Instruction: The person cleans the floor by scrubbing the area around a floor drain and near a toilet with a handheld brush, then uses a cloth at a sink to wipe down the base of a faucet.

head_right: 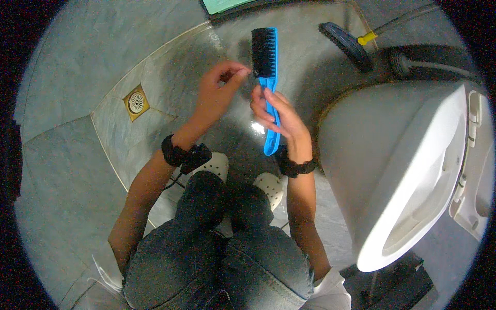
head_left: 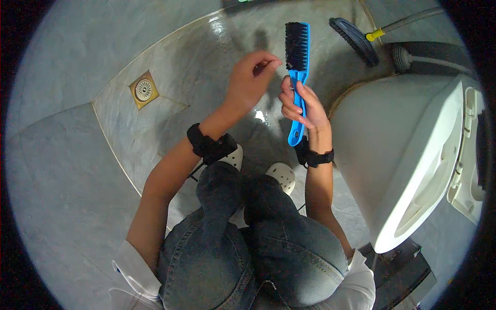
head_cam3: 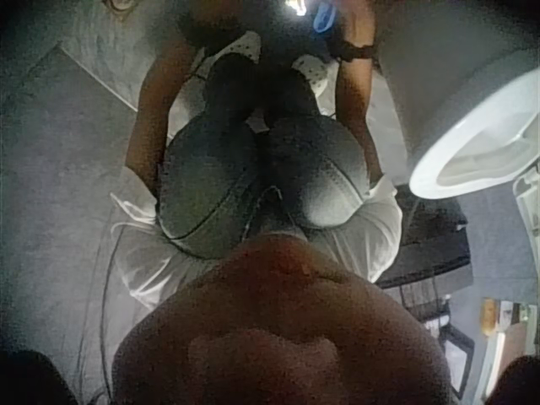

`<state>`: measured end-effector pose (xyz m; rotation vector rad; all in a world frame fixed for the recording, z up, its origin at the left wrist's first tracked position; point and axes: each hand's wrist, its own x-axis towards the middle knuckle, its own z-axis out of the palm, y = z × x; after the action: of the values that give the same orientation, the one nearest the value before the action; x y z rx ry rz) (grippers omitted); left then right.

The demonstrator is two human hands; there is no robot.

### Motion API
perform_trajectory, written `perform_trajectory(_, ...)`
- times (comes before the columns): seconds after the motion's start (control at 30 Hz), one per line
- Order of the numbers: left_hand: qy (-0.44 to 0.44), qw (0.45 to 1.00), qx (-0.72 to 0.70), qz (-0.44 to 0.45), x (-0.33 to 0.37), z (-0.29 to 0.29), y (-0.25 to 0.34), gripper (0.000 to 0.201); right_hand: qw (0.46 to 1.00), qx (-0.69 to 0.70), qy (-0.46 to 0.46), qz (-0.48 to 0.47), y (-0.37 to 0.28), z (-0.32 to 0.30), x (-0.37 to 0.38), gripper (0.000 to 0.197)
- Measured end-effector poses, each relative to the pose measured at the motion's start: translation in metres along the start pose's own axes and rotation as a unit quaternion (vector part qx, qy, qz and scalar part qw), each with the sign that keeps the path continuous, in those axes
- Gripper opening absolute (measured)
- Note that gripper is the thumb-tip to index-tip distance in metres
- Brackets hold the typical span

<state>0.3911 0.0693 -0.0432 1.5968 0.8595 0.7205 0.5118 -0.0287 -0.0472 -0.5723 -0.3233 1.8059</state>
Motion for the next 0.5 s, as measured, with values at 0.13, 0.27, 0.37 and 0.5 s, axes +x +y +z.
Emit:
perform_trajectory(0.13, 0.055, 0.994, -0.080, -0.055, 0.006, -0.005, 0.010, 0.010, 0.998, -0.050, 0.040, -0.015, -0.006, -0.005, -0.005, 0.027)
perform_trajectory(0.27, 0.082, 0.991, -0.019, -0.106, 0.018, -0.020, 0.005, 0.010, 0.989, -0.105, 0.102, -0.020, -0.015, -0.005, -0.007, 0.025)
perform_trajectory(0.37, 0.052, 0.984, 0.147, -0.090, 0.027, -0.041, -0.031, 0.012, 0.966, -0.197, 0.160, -0.039, -0.016, -0.011, -0.003, 0.025)
perform_trajectory(0.5, 0.058, 0.913, 0.371, 0.158, 0.025, -0.058, -0.066, 0.020, 0.864, -0.394, 0.313, 0.008, -0.014, -0.010, 0.002, 0.026)
